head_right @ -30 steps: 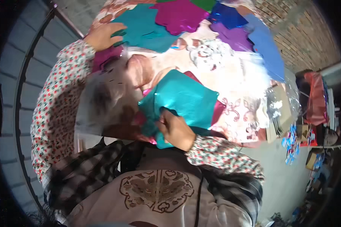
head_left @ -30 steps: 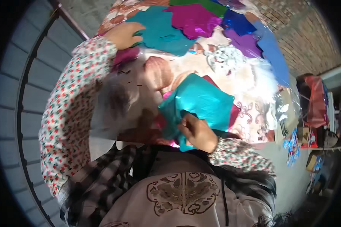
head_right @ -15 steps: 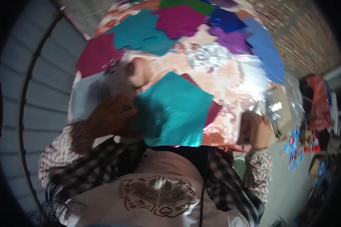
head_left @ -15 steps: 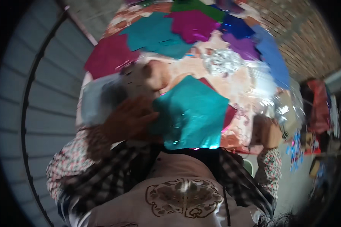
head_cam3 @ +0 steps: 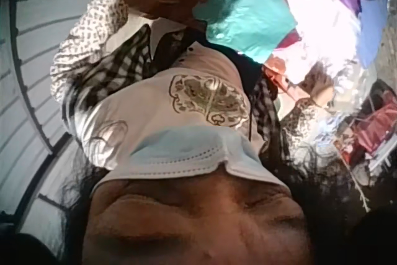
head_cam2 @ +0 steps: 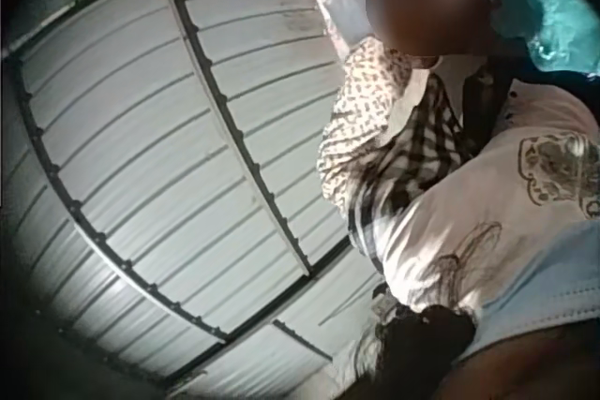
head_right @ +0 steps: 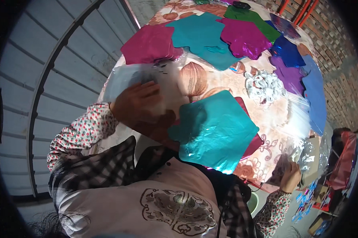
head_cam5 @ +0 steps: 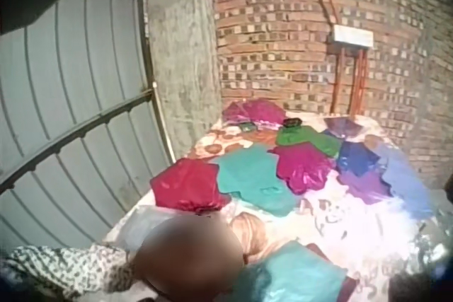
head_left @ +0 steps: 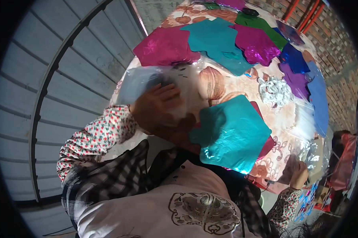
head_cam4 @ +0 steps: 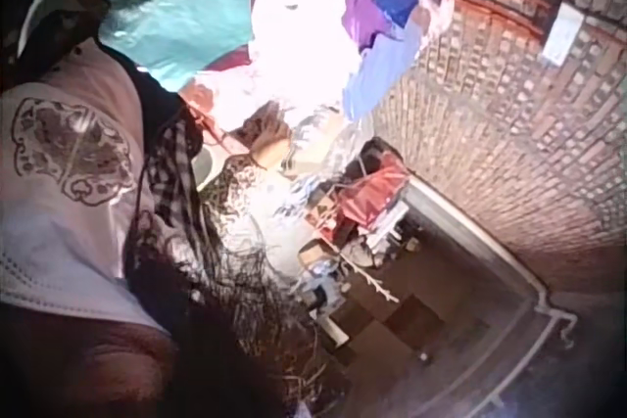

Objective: The recorder is folding and sorting colorful foil pouches at a workspace.

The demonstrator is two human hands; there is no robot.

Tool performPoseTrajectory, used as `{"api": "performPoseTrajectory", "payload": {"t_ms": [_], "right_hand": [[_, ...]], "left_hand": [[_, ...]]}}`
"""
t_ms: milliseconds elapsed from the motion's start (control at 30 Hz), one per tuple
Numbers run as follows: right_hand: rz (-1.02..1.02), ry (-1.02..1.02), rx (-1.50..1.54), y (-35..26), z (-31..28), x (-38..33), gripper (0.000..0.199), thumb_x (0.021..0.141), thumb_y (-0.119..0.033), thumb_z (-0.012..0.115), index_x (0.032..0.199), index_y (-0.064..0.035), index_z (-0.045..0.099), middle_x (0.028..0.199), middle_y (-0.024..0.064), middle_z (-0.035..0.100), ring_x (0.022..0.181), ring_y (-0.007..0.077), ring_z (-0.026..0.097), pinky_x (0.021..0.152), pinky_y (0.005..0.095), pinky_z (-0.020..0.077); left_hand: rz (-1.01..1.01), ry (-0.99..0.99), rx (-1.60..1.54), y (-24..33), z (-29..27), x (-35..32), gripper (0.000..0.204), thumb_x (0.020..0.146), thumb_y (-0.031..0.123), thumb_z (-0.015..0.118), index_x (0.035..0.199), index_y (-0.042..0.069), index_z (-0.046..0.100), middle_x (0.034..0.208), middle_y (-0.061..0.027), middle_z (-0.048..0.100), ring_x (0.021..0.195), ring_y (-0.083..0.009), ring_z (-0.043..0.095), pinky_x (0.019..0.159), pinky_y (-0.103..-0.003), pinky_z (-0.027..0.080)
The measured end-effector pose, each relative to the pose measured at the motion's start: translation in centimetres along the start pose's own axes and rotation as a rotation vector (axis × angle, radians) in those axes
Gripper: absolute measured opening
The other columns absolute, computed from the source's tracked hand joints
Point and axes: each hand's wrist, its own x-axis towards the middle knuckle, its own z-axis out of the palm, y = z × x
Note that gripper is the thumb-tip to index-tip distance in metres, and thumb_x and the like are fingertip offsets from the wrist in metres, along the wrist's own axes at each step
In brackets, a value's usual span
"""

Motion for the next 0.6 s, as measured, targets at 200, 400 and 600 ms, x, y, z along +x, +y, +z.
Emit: {"api": "performPoseTrajectory", "payload": {"t_ms": [200, 400, 600], "right_hand": [[0.016, -0.043, 0.05, 1.2, 0.1, 0.3, 0.012, 0.081, -0.01, 0.06, 0.087, 0.0009, 0.061, 0.079, 0.0183, 0.059, 0.072, 0.0347, 0.059, 0.063, 0.038, 0.0439], [-0.099, -0.188, 0.069, 1.1, -2.2, 2.7, 0.017, 0.079, -0.01, 0.063, 0.09, 0.0026, 0.06, 0.072, 0.0184, 0.059, 0.065, 0.0335, 0.059, 0.059, 0.0376, 0.0436], [-0.386, -0.233, 0.136, -15.3, -7.1, 16.5, 0.023, 0.082, -0.01, 0.065, 0.098, 0.0042, 0.058, 0.075, 0.0108, 0.06, 0.064, 0.0135, 0.052, 0.059, 0.0283, 0.0441]], "left_hand": [[-0.011, 0.075, -0.125, -3.7, 0.0, -0.8, 0.068, 0.068, 0.029, 0.074, 0.127, 0.008, 0.048, 0.135, -0.0163, 0.041, 0.125, -0.0348, 0.039, 0.103, -0.045, 0.032], [0.024, 0.055, -0.206, -3.9, -3.2, 0.3, 0.055, 0.076, 0.031, 0.068, 0.122, 0.007, 0.051, 0.132, -0.0182, 0.044, 0.12, -0.0371, 0.043, 0.1, -0.046, 0.035], [0.16, 0.072, -0.196, -5.7, -6.4, 8.8, 0.049, 0.075, 0.019, 0.069, 0.12, 0.005, 0.054, 0.126, -0.0179, 0.05, 0.117, -0.0331, 0.048, 0.098, -0.042, 0.039]]}}
